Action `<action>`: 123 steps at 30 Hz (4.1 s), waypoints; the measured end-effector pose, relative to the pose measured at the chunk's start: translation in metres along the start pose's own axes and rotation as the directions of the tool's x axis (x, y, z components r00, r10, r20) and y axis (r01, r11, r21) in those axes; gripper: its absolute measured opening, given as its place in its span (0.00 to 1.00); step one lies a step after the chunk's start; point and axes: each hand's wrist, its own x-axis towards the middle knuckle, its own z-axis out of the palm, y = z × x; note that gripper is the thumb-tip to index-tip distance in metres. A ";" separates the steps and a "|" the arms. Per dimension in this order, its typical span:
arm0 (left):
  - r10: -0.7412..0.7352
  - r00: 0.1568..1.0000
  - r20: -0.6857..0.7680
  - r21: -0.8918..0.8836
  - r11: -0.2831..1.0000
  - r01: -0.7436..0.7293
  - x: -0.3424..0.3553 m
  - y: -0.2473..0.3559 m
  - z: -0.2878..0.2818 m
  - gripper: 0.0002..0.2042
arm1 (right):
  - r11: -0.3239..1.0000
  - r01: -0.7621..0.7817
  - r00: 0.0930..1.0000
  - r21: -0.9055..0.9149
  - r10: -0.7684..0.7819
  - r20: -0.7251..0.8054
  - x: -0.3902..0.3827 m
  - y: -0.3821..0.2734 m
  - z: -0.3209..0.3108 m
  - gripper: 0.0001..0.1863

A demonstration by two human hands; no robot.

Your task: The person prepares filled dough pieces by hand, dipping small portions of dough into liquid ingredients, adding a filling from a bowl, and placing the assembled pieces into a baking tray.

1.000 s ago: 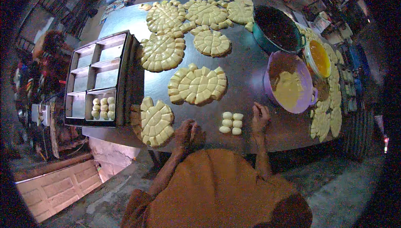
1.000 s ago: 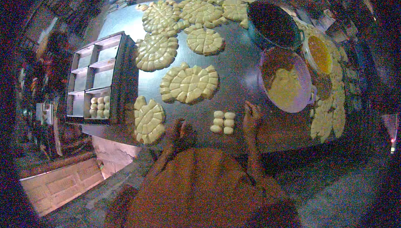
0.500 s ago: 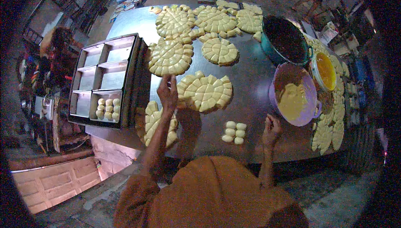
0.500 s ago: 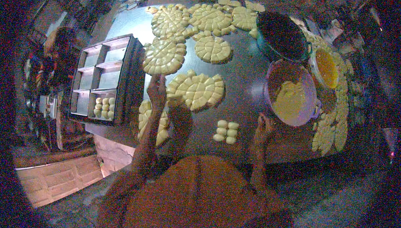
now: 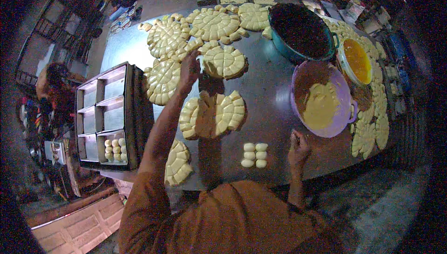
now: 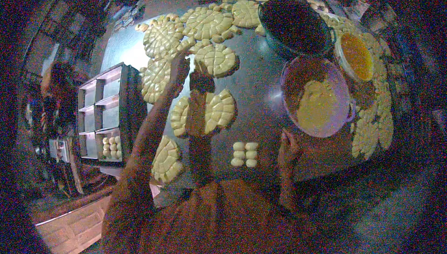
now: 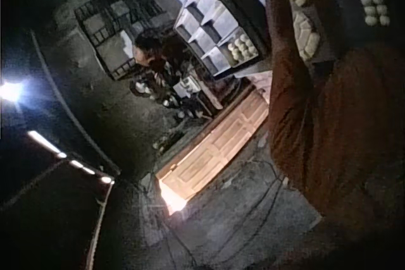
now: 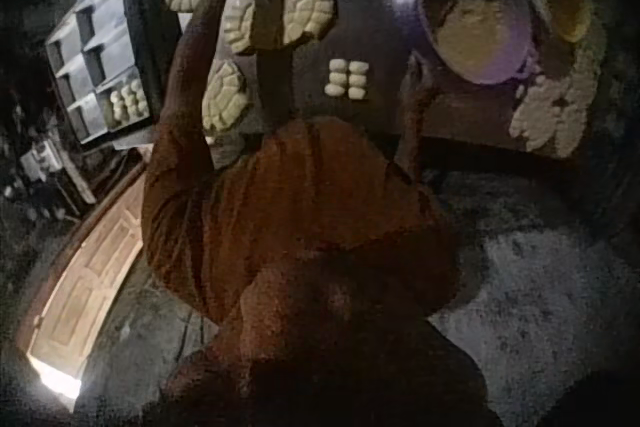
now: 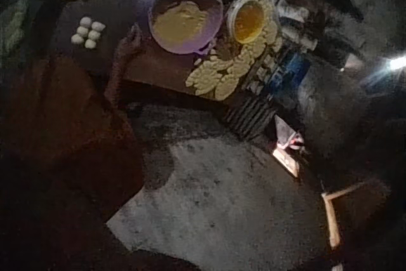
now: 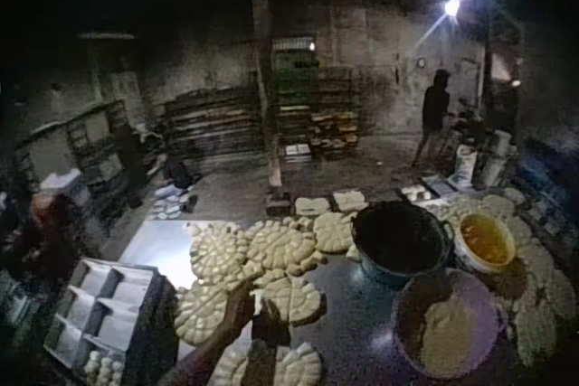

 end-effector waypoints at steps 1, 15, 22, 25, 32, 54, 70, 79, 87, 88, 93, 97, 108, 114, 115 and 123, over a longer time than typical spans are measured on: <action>0.141 0.989 0.053 0.260 0.954 -0.150 0.016 -0.004 0.004 0.22 | 1.000 -0.002 1.000 0.014 0.002 -0.012 0.000 -0.002 0.000 0.12; 0.600 0.537 0.593 0.114 0.598 -0.794 0.106 -0.029 -0.004 0.25 | 0.991 0.030 0.997 -0.129 -0.039 -0.063 0.008 0.003 -0.006 0.08; 0.491 0.696 0.524 0.178 0.736 -0.653 0.115 -0.091 -0.015 0.19 | 0.998 -0.064 0.998 -0.011 0.064 0.025 0.012 -0.007 0.001 0.09; 0.182 0.758 0.626 0.354 0.800 -0.485 0.133 -0.044 -0.013 0.14 | 0.996 -0.065 0.997 -0.058 0.063 -0.035 0.007 -0.015 -0.013 0.09; -0.175 0.931 0.320 -0.337 0.897 0.285 0.058 0.046 -0.093 0.20 | 0.980 0.039 0.999 0.195 -0.044 0.020 0.004 -0.048 0.012 0.09; -0.357 0.497 0.791 -0.587 -0.213 0.781 -0.266 0.220 -0.032 0.25 | 0.929 -0.197 0.964 0.314 0.124 0.237 0.000 -0.135 0.006 0.15; -0.184 0.556 0.811 -0.576 -0.085 0.813 -0.241 0.243 -0.024 0.35 | 0.903 0.021 0.962 0.428 -0.135 0.238 -0.030 -0.089 0.021 0.12; -0.261 0.696 0.669 -0.680 -0.594 0.431 -0.215 0.254 -0.024 0.45 | 0.939 0.336 0.884 0.068 -0.340 0.321 -0.003 -0.095 0.035 0.20; -0.065 0.751 0.657 -0.090 -0.996 -0.008 -0.212 0.268 -0.017 0.44 | 0.935 0.267 0.864 0.234 -0.340 0.372 -0.037 -0.139 0.037 0.20; -0.050 0.748 0.662 -0.041 -0.999 -0.030 -0.210 0.268 -0.015 0.42 | 0.926 0.260 0.862 0.275 -0.350 0.366 -0.036 -0.129 0.042 0.19; -0.267 0.687 0.676 -0.521 -0.833 0.189 -0.208 0.257 -0.005 0.35 | 0.918 -0.043 0.855 0.394 -0.170 0.491 -0.029 -0.116 0.047 0.18; -0.565 0.694 0.447 -0.874 -0.112 0.472 -0.217 0.230 -0.001 0.29 | 0.782 -0.504 0.700 0.367 0.122 0.704 -0.015 -0.127 0.034 0.19; -0.344 0.934 0.096 -0.609 0.722 0.328 -0.185 0.285 0.002 0.28 | 0.782 -0.016 0.879 0.624 -0.287 0.381 -0.020 -0.117 0.031 0.14; 0.479 0.871 0.107 0.012 0.876 -0.483 -0.162 0.312 -0.010 0.18 | 0.483 -0.352 0.895 0.802 -0.076 0.439 -0.034 -0.101 0.028 0.12; 0.494 0.859 0.133 -0.077 0.869 -0.488 -0.167 0.304 -0.009 0.18 | 0.485 -0.382 0.880 0.786 -0.068 0.470 -0.035 -0.099 0.023 0.12; 0.052 0.911 0.410 -0.649 0.719 0.251 -0.207 0.268 0.023 0.19 | 0.677 -0.358 0.795 0.643 -0.141 0.590 0.004 -0.097 0.000 0.13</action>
